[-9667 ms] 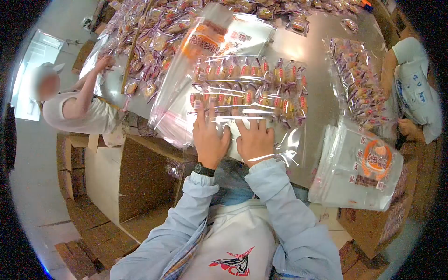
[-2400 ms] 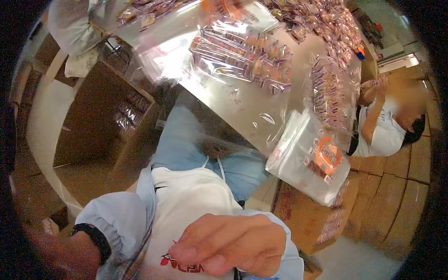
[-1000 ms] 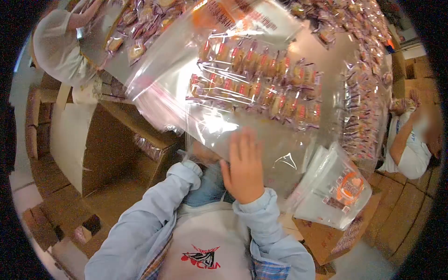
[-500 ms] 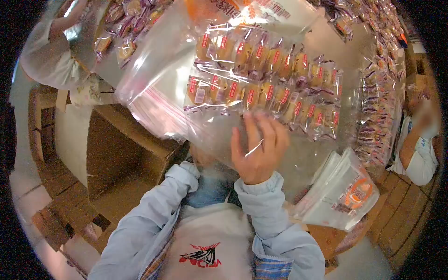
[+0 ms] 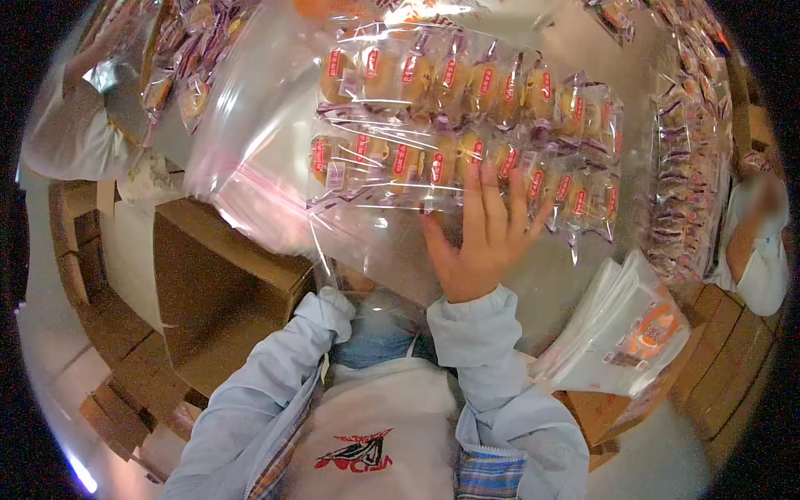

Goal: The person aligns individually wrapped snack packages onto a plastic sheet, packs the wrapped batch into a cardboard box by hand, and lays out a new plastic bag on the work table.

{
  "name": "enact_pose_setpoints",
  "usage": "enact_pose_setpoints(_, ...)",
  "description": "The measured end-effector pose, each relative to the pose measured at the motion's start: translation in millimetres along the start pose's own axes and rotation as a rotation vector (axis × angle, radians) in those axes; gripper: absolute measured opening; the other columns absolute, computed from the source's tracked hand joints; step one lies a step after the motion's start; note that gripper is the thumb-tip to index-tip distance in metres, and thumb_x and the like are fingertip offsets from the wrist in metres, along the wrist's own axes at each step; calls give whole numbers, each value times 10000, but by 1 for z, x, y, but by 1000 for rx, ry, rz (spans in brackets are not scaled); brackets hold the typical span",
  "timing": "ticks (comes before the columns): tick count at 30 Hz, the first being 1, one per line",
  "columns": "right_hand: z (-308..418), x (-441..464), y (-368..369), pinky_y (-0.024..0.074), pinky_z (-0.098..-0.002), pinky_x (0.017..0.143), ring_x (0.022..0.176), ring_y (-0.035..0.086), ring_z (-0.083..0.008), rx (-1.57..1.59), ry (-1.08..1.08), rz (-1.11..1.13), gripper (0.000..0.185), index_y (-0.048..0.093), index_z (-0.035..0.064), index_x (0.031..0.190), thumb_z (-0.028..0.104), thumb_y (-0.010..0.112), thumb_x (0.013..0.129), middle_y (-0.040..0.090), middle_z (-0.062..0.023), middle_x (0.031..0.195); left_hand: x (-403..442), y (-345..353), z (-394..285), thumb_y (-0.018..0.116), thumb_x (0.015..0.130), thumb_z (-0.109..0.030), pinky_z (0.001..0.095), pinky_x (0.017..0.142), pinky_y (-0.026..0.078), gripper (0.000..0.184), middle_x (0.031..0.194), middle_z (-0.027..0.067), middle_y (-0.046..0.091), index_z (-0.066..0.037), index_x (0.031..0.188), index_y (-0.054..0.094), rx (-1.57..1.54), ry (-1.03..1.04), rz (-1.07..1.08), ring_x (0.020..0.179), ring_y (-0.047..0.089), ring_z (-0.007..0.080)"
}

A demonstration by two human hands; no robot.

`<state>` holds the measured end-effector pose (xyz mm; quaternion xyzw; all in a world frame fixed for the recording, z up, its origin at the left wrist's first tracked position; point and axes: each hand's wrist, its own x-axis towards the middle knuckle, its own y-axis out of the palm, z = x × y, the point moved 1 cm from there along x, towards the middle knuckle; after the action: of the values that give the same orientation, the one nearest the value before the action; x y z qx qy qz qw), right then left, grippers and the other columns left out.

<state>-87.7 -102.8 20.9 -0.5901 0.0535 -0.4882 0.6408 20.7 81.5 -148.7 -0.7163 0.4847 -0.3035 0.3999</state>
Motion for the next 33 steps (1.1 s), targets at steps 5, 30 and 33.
enact_pose_setpoints(5, -4, -2, 6, 193, -713, 1187, 1371, 529, -340, 2, -40, -65, 523, 716, 306, 1306, 418, 813, 804, 605, -46, 1424, -1, -1, -1, 660, 883, -464, 495, 902, 505, 486, 1160, 102, 709, -102, 1206, 689, -3, 25, 19, 1070, 658, 319)
enact_pose_setpoints(30, 33, -8, -17, 81, -892, 1057, 1545, 203, -490, -103, 88, 213, 423, 608, 142, 1231, 259, 675, 830, 318, -186, 1659, -2, -13, 3, 653, 901, -395, 471, 893, 513, 418, 1125, 101, 715, -85, 1178, 693, 76, 61, 32, 1039, 666, 307)
enact_pose_setpoints(33, 27, -11, -7, 97, -890, 1060, 1541, 197, -501, -89, 70, 193, 351, 624, 129, 1144, 259, 676, 823, 314, -170, 1666, 9, -10, 2, 652, 903, -386, 468, 892, 514, 410, 1121, 101, 715, -83, 1175, 694, 79, 63, 27, 1036, 667, 306)
